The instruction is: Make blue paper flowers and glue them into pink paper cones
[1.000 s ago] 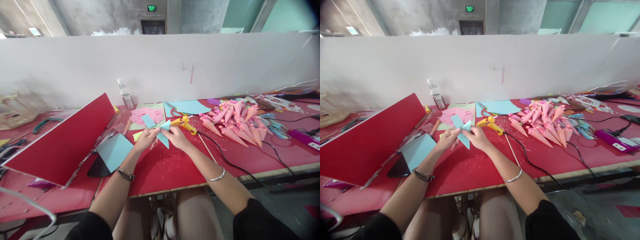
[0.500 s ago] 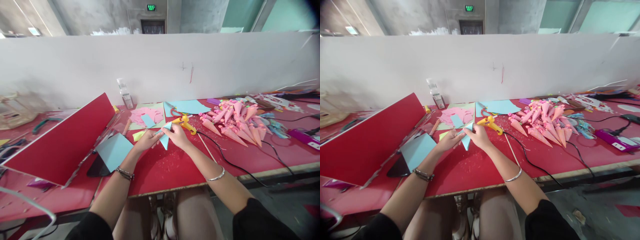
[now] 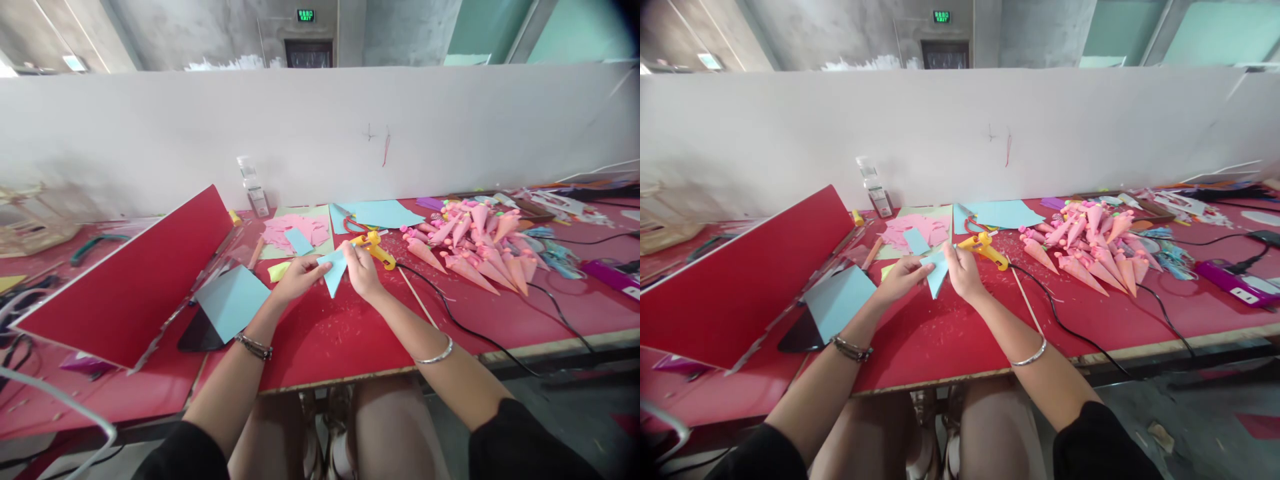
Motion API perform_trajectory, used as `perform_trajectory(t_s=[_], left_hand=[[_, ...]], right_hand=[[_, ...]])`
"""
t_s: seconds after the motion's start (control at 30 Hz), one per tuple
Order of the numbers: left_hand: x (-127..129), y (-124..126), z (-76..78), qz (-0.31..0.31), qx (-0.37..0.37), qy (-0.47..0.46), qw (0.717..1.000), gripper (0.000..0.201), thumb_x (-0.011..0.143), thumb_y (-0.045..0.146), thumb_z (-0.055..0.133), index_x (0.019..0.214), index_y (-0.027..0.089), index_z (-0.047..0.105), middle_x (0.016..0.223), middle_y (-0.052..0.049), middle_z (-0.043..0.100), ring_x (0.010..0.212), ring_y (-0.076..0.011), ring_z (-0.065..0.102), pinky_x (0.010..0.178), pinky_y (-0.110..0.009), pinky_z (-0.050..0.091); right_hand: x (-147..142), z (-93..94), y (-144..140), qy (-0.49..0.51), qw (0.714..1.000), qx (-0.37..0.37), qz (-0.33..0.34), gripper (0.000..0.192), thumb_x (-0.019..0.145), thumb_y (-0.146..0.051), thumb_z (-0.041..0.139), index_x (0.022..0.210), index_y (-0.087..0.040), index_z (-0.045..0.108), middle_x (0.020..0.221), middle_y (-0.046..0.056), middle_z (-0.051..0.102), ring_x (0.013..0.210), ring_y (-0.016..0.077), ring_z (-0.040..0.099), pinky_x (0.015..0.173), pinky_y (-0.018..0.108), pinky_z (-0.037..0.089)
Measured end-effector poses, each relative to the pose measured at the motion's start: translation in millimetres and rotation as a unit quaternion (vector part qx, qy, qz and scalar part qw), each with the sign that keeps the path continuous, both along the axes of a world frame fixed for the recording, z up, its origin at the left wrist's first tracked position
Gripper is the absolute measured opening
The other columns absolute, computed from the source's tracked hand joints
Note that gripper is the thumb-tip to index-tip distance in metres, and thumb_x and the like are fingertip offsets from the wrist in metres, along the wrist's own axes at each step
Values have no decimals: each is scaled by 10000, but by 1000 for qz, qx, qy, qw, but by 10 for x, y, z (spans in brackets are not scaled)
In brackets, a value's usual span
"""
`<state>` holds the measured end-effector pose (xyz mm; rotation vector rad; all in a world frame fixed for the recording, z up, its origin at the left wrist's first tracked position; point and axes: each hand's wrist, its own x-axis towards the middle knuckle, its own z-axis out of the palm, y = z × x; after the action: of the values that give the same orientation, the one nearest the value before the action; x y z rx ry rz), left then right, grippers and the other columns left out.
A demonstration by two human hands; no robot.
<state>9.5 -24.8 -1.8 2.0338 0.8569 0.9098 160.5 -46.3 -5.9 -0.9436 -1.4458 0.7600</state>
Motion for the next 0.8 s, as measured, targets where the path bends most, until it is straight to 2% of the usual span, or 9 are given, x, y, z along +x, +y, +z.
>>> perform_trajectory(t_s=[0.1, 0.2, 0.33, 0.47, 0.57, 0.6, 0.67, 0.73, 0.8], left_hand=[[-3, 27, -16, 41, 2, -24, 999, 375, 793, 437, 449, 549, 152, 453, 447, 52, 389, 405, -53, 341, 400, -180, 259], [4, 39, -25, 80, 8, -35, 996, 397, 801, 432, 434, 514, 160, 395, 421, 59, 351, 383, -49, 304, 380, -184, 235], [15, 23, -27, 78, -4, -55, 995, 463, 808, 463, 404, 457, 162, 375, 374, 49, 353, 357, -52, 319, 381, -195, 255], [18, 30, -59, 72, -41, -74, 994, 503, 821, 503, 347, 459, 160, 418, 374, 31, 388, 353, -63, 336, 370, -207, 255], [9, 68, -97, 137, -14, -86, 987, 485, 813, 495, 370, 450, 172, 363, 369, 45, 331, 341, -58, 284, 347, -216, 194], [5, 80, -105, 174, 3, -93, 980, 483, 816, 488, 367, 447, 177, 336, 368, 48, 314, 340, -58, 276, 345, -220, 180], [-2, 94, -110, 238, 29, -103, 965, 486, 827, 475, 348, 441, 185, 296, 363, 48, 297, 336, -59, 269, 343, -227, 168], [-5, 88, -98, 272, 30, -106, 956, 502, 841, 465, 321, 425, 185, 294, 348, 43, 306, 329, -61, 284, 345, -225, 188], [-2, 67, -77, 284, 25, -100, 953, 531, 853, 452, 303, 398, 179, 326, 331, 34, 340, 324, -62, 323, 356, -215, 233]], right_hand=[[-2, -12, 9, 15, 1000, -11, 22, 452, 836, -545, 274, 572, -197, 389, 451, -25, 414, 412, 90, 399, 418, 231, 307], [-14, -18, 17, 21, 998, -28, 47, 378, 811, -521, 382, 606, -203, 395, 439, -43, 428, 386, 86, 404, 397, 221, 301], [-24, -20, 19, 20, 997, -40, 56, 329, 804, -495, 416, 646, -206, 407, 445, -53, 437, 392, 87, 417, 397, 217, 305], [-44, -43, 17, 4, 994, -44, 98, 302, 816, -457, 410, 653, -203, 399, 450, -61, 397, 402, 80, 382, 411, 216, 299], [-64, -50, 8, 19, 995, -24, 97, 220, 804, -426, 443, 841, -212, 411, 553, -59, 428, 458, 82, 409, 448, 212, 339], [-68, -46, 0, 22, 995, -13, 92, 264, 788, -416, 475, 944, -220, 389, 620, -50, 452, 490, 84, 429, 472, 213, 363], [-70, -28, -25, -2, 996, 19, 86, 488, 733, -392, 559, 1118, -242, 298, 793, -15, 480, 578, 91, 474, 541, 229, 413], [-66, -7, -57, -69, 992, 61, 88, 658, 669, -363, 632, 1198, -259, 254, 973, 35, 454, 750, 128, 512, 664, 275, 452], [-61, 5, -84, -151, 980, 101, 87, 685, 635, -326, 664, 1207, -269, 293, 1097, 66, 394, 962, 185, 470, 812, 342, 433]])
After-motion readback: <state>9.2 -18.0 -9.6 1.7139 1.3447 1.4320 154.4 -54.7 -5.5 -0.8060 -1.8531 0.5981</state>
